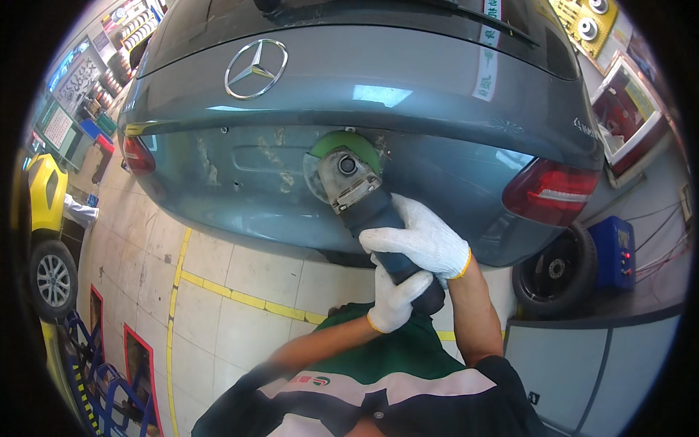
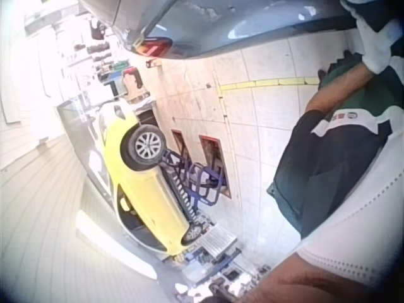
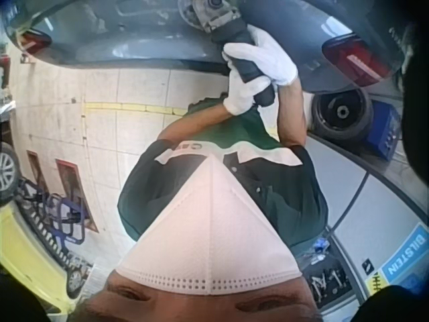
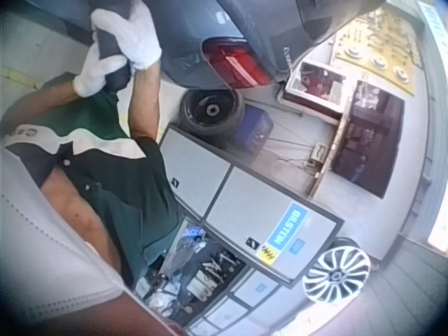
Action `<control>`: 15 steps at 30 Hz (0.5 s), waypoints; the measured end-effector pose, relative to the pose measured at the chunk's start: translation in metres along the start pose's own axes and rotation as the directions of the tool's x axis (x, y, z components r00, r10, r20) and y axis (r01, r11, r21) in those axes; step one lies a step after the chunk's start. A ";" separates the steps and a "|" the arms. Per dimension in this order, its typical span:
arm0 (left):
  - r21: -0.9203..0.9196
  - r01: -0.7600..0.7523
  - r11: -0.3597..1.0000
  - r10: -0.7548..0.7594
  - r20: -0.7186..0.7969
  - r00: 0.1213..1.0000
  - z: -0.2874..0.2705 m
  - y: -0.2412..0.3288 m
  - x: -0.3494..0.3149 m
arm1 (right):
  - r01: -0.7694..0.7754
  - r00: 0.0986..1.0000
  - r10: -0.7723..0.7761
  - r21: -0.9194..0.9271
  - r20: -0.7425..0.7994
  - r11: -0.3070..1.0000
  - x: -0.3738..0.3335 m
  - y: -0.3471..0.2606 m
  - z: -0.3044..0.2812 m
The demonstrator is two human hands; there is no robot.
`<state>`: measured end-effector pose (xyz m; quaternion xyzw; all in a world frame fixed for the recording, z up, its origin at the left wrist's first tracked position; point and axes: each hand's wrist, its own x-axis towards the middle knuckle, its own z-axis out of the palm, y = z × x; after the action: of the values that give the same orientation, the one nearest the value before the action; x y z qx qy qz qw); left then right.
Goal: The person uses an angle grinder on the rear bumper of a Mercedes-Benz, creating sparks as they grind the surface. The person holds the tool with both hands and moves it across the bumper area.
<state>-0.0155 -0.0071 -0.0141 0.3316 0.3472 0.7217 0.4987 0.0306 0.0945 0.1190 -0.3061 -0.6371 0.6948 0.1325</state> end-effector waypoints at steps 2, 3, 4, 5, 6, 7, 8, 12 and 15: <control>-0.075 0.046 0.996 -0.045 0.016 0.999 0.002 0.006 -0.001 | 0.020 1.000 -0.020 0.019 -0.013 1.000 0.000 0.004 0.001; -0.069 0.033 0.997 -0.032 0.012 0.999 0.003 0.006 0.000 | 0.019 1.000 -0.019 0.001 -0.010 1.000 0.000 0.003 0.001; -0.064 0.021 0.998 -0.020 0.008 1.000 0.003 0.005 0.001 | 0.019 1.000 -0.019 -0.015 -0.006 1.000 0.000 0.001 0.000; -0.057 0.012 0.998 -0.012 0.005 1.000 0.003 0.005 0.001 | 0.016 1.000 -0.017 -0.029 -0.004 0.999 0.000 0.000 -0.001; -0.074 0.016 0.997 -0.017 -0.007 1.000 0.004 0.006 0.000 | 0.009 1.000 -0.009 -0.033 -0.014 0.999 0.000 0.000 0.000; -0.092 0.020 0.996 -0.022 -0.019 1.000 0.005 0.007 -0.001 | 0.001 1.000 -0.002 -0.037 -0.024 0.999 0.000 -0.001 0.001; -0.109 0.018 0.994 -0.021 -0.031 0.999 0.006 0.009 0.000 | -0.004 1.000 0.003 -0.045 -0.031 0.999 0.001 -0.002 0.002; -0.126 -0.014 0.992 0.009 -0.043 0.999 0.010 0.009 0.000 | 0.010 1.000 -0.010 -0.004 -0.023 1.000 -0.002 -0.002 0.003; -0.125 -0.008 0.992 0.002 -0.052 0.999 0.009 0.009 0.001 | -0.002 1.000 0.002 -0.035 -0.006 0.999 0.001 -0.004 0.000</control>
<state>-0.0127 -0.0069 -0.0012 0.2815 0.3133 0.7517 0.5075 0.0293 0.0953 0.1225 -0.3109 -0.6484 0.6829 0.1284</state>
